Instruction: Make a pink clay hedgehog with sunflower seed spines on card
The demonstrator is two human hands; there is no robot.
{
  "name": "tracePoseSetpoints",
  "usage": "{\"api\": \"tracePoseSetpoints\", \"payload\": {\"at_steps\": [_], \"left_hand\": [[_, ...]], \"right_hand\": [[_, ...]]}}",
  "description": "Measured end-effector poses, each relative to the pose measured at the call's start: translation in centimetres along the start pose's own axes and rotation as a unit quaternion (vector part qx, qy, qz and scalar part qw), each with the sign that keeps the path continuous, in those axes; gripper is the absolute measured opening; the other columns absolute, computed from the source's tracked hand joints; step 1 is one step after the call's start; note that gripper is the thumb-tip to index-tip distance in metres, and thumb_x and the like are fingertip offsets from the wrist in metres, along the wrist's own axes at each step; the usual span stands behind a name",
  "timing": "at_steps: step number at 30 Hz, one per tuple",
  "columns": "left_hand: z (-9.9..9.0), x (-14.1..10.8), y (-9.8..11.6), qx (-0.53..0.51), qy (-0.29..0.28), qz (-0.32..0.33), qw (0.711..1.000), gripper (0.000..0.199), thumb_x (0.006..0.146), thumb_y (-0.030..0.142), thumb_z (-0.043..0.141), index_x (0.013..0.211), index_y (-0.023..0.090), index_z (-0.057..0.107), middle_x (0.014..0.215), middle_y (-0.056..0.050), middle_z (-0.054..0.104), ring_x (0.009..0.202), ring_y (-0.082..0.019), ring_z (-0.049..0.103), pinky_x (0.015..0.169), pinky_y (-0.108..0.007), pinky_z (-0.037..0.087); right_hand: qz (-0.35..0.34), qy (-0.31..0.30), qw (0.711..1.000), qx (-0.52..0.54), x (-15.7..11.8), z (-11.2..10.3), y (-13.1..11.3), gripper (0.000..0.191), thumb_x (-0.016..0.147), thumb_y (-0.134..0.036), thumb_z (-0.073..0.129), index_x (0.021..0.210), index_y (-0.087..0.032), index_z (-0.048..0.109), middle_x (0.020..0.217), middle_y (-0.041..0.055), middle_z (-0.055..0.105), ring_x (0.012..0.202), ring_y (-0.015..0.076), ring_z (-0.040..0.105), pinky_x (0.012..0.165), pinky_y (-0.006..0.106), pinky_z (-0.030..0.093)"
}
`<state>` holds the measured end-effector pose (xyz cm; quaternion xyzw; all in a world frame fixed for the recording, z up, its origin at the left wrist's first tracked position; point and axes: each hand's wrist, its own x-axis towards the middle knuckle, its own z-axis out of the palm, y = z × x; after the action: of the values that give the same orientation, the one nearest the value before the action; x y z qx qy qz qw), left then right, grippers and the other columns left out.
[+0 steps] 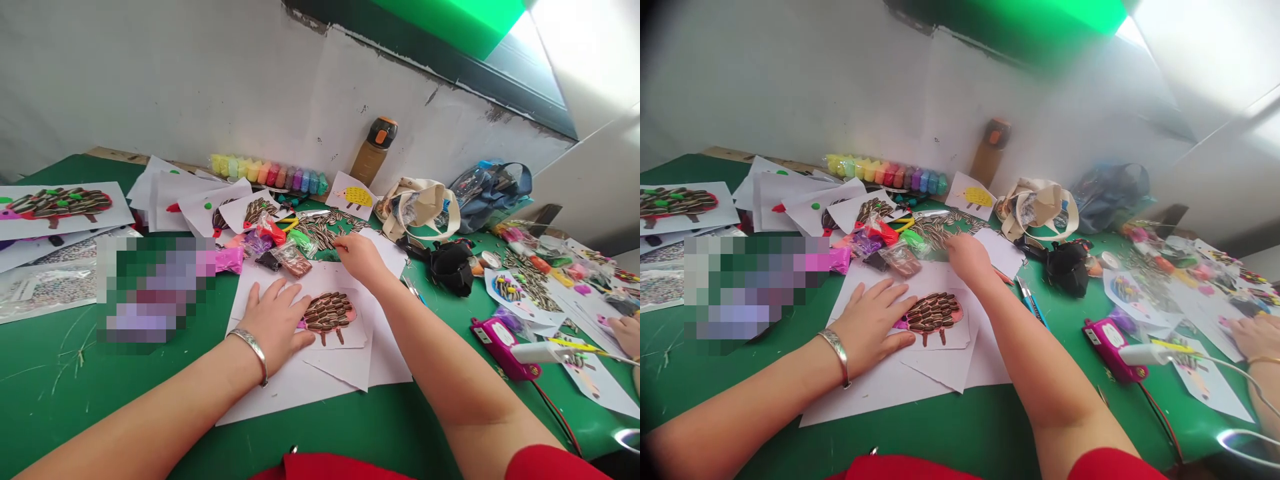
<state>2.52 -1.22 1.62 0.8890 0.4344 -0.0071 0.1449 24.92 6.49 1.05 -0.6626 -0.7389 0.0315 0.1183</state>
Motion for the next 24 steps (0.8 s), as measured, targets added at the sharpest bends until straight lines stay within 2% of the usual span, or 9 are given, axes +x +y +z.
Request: {"api": "tracePoseSetpoints", "payload": {"at_steps": [3, 6, 13, 19, 21, 23, 24], "left_hand": [[0.0, 0.0, 0.0, -0.004, -0.003, -0.002, 1.000, 0.050, 0.084, 0.043, 0.061, 0.131, 0.025, 0.055, 0.144, -0.011, 0.048, 0.136, -0.038, 0.033, 0.107, -0.070, 0.021], [0.0, 0.1, 0.0, -0.009, -0.004, -0.001, 1.000, 0.050, 0.085, 0.045, 0.059, 0.130, 0.025, 0.055, 0.143, -0.011, 0.049, 0.135, -0.038, 0.033, 0.107, -0.070, 0.021], [0.0, -0.1, 0.0, -0.007, -0.003, -0.003, 1.000, 0.049, 0.085, 0.043, 0.060, 0.130, 0.025, 0.055, 0.143, -0.010, 0.049, 0.136, -0.037, 0.032, 0.107, -0.069, 0.021], [-0.1, 0.0, 0.0, 0.002, -0.009, -0.003, 1.000, 0.049, 0.085, 0.042, 0.060, 0.130, 0.025, 0.055, 0.144, -0.009, 0.048, 0.136, -0.037, 0.033, 0.107, -0.069, 0.022], [0.0, 0.1, 0.0, 0.004, -0.010, -0.005, 1.000, 0.050, 0.085, 0.043, 0.060, 0.131, 0.024, 0.055, 0.144, -0.010, 0.048, 0.136, -0.037, 0.032, 0.107, -0.069, 0.022], [0.1, 0.2, 0.0, 0.006, -0.013, -0.004, 1.000, 0.051, 0.084, 0.043, 0.061, 0.131, 0.024, 0.054, 0.145, -0.010, 0.047, 0.136, -0.037, 0.032, 0.107, -0.069, 0.022], [0.1, 0.3, 0.0, 0.006, -0.014, -0.004, 1.000, 0.051, 0.084, 0.043, 0.061, 0.131, 0.025, 0.055, 0.145, -0.010, 0.047, 0.136, -0.037, 0.032, 0.107, -0.069, 0.022]], "right_hand": [[0.014, 0.003, 1.000, -0.016, 1.8, 1.0, -0.1, 0.031, 0.086, -0.014, 0.039, 0.091, -0.020, 0.069, 0.089, 0.0087, 0.063, 0.087, 0.0221, 0.056, 0.075, 0.031, 0.039], [0.014, -0.008, 1.000, -0.026, 2.4, 1.8, -0.1, 0.029, 0.085, -0.014, 0.041, 0.092, -0.019, 0.069, 0.090, 0.0098, 0.063, 0.088, 0.0229, 0.056, 0.075, 0.031, 0.040], [0.006, -0.027, 0.999, -0.024, 1.1, 2.1, 0.6, 0.032, 0.083, -0.008, 0.041, 0.098, -0.017, 0.068, 0.100, 0.0119, 0.060, 0.090, 0.0223, 0.057, 0.078, 0.030, 0.041], [0.015, -0.015, 1.000, -0.003, -2.2, 0.5, 1.5, 0.029, 0.087, -0.011, 0.038, 0.095, -0.017, 0.065, 0.099, 0.0102, 0.060, 0.092, 0.0210, 0.057, 0.080, 0.030, 0.043], [0.027, 0.016, 0.999, 0.010, -4.2, -0.7, 1.4, 0.031, 0.091, -0.013, 0.033, 0.101, -0.017, 0.062, 0.102, 0.0108, 0.059, 0.094, 0.0208, 0.056, 0.081, 0.031, 0.043], [0.027, 0.079, 0.993, 0.081, -6.6, -1.7, 1.1, 0.026, 0.093, -0.019, 0.035, 0.098, -0.019, 0.060, 0.098, 0.0090, 0.059, 0.093, 0.0205, 0.057, 0.082, 0.031, 0.043], [0.021, 0.091, 0.989, 0.117, -7.8, -2.0, 0.9, 0.023, 0.093, -0.022, 0.037, 0.096, -0.020, 0.059, 0.095, 0.0074, 0.060, 0.093, 0.0203, 0.058, 0.081, 0.032, 0.043]]}}
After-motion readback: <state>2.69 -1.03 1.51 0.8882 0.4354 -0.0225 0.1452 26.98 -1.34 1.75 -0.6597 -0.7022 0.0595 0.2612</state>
